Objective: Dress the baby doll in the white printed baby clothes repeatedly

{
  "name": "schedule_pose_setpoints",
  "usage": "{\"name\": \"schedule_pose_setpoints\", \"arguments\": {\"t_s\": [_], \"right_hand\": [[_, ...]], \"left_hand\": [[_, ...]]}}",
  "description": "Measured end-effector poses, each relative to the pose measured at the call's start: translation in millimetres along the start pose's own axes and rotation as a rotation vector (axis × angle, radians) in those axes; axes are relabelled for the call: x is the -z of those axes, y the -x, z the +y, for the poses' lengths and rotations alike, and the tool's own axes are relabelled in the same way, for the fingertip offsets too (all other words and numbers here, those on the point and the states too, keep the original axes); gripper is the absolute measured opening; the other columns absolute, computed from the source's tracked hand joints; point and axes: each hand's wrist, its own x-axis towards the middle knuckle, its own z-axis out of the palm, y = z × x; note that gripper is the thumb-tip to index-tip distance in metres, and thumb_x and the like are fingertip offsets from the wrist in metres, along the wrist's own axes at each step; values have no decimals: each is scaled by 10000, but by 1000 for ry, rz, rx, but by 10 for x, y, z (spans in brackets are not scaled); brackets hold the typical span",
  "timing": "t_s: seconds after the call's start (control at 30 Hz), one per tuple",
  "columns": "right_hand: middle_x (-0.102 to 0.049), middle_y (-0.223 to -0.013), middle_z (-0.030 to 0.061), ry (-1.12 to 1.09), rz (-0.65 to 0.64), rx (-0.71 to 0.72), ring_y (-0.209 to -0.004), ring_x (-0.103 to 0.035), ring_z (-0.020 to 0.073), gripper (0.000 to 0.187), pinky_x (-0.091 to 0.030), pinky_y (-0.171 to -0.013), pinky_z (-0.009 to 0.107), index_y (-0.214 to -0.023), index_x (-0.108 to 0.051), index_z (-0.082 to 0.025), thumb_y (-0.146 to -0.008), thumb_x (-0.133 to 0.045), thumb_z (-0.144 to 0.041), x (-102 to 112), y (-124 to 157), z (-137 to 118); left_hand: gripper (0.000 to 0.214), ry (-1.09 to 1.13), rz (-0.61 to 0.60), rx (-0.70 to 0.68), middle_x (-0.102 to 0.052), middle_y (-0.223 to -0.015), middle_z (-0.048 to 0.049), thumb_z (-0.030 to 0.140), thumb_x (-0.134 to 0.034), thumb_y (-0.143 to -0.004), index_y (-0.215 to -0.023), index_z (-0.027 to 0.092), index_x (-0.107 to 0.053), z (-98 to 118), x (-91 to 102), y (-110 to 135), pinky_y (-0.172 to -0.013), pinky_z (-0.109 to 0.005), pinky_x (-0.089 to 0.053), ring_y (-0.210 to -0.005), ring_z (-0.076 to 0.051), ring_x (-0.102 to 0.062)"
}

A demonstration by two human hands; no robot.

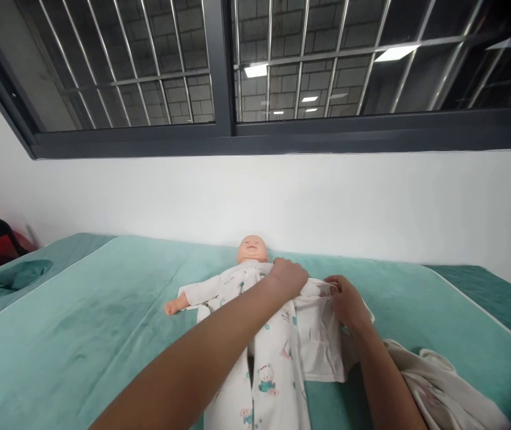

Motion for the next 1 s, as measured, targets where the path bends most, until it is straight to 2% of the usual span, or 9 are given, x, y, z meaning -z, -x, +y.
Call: {"name": "schedule_pose_setpoints", "arguments": {"t_s": [0.2,0.33,0.4,0.47,0.6,0.67,0.77,0.87,1.0], "right_hand": [[-700,-722,43,-143,49,-89,-700,-632,215,166,-439,-631,311,-776,-640,-224,-666,-518,-245,45,-26,21],[-736,-840,47,-556,65,-220,-714,-672,210,289,-462,-559,284,-916,-663,-213,-639,-627,-287,93,33,-114],[-742,-895,54,-805,118,-278,-794,-695,218,325,-482,-568,268,-905,-662,-210,-591,-710,-276,129,51,-174],[-744,-918,51,-888,202,-263,-878,-699,208,285,-504,-627,255,-854,-653,-208,-588,-737,-268,149,46,-201],[-739,-909,36,-710,389,-92,-925,-683,182,162,-500,-788,284,-842,-662,-203,-698,-679,-275,55,60,-265],[-731,-944,47,-587,322,33,-959,-665,202,174,-484,-870,339,-880,-675,-201,-764,-655,-329,-81,140,-379],[-691,-1106,61,-413,4,225,-1080,-608,231,272,-430,-977,407,-998,-674,-228,-870,-560,-438,-353,340,-623],[-598,-1292,51,-274,-195,383,-1242,-499,244,299,-338,-1080,441,-1089,-630,-269,-871,-564,-463,-576,513,-800],[-493,-1412,35,-202,-259,361,-1325,-415,258,384,-301,-1107,464,-1135,-552,-295,-811,-639,-483,-653,576,-816]], "left_hand": [[325,1,160,54,-644,-1065,-169,137,-545,-831,-1151,84,-567,-302,200,214,-745,-439,-497,-961,-324,-634],[327,62,170,79,-657,-1065,-139,227,-594,-831,-1135,107,-576,-115,35,182,-771,-442,-500,-964,-311,-634],[330,92,176,84,-655,-1107,-124,290,-599,-843,-1132,130,-581,3,-67,207,-831,-452,-489,-1011,-304,-620],[319,151,217,82,-655,-1138,-96,357,-563,-878,-1134,168,-585,42,-151,330,-889,-449,-470,-1050,-285,-608],[306,556,557,225,-655,-1190,-41,394,-452,-949,-1177,240,-584,-162,-375,849,-975,-391,-435,-1116,-226,-582],[290,787,745,402,-627,-1234,-38,390,-470,-945,-1170,245,-585,-307,-573,1134,-1037,-376,-394,-1188,-215,-539],[357,1148,800,575,-554,-1328,-43,437,-515,-921,-1233,264,-537,-427,-914,1406,-1061,-359,-384,-1256,-211,-489],[418,1308,801,589,-454,-1428,-32,452,-559,-897,-1277,287,-503,-429,-1131,1446,-1130,-355,-310,-1356,-204,-386],[387,1289,842,520,-432,-1424,-45,429,-623,-859,-1204,272,-542,-411,-1163,1337,-1150,-362,-281,-1361,-207,-377]]}}
